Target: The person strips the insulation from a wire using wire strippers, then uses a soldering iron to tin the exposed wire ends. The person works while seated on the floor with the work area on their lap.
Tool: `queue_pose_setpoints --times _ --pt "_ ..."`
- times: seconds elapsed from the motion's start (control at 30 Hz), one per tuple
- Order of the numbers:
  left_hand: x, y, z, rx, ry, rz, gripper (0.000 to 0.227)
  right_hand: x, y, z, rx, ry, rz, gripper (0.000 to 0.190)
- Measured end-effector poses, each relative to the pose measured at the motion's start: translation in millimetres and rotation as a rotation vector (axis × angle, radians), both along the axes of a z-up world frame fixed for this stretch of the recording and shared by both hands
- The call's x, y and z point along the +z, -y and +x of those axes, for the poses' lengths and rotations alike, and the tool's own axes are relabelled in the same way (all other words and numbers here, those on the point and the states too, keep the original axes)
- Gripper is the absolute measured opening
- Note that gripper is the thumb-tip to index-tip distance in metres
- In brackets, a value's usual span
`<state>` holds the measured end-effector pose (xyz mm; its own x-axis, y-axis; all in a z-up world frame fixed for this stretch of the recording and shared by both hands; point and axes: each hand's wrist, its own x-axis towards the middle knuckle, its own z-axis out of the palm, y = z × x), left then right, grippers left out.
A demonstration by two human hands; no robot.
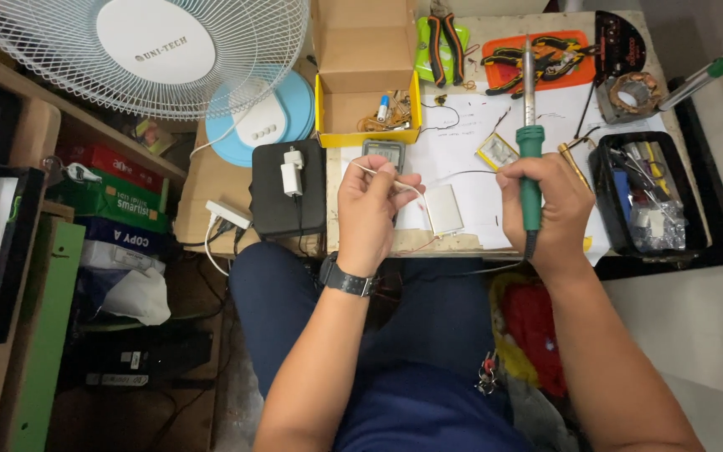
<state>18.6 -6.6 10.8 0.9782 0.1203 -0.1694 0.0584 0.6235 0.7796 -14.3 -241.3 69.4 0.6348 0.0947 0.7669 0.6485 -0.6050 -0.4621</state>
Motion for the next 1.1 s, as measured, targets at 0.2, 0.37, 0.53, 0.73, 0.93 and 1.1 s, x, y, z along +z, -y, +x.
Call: queue_pose_setpoints --times 0.2,0.37,0.53,0.73,0.93,1.1 --pt "0 4 -3 -0.064 0.026 0.02 0.02 -1 -1 0 -0.014 -0.014 0.07 0.015" --pt "0 5 8 -0.037 0.088 0.223 0.023 -4 8 3 -0.016 -0.013 0.073 0.016" --pt "-11 10 56 -0.013 0.187 0.445 0.024 7 15 4 -0.06 0.031 0.038 0.016" --pt "30 20 61 0.278 0.576 0.994 0.048 5 23 11 -0.104 0.059 0.057 0.015" --pt "56 30 8 -0.096 0.759 1.091 0.043 -3 15 10 -0.087 0.023 0.072 0.014" --pt "18 40 13 -0.152 0.657 1.177 0.011 3 -10 -2 0.002 -0.028 0.123 0.017"
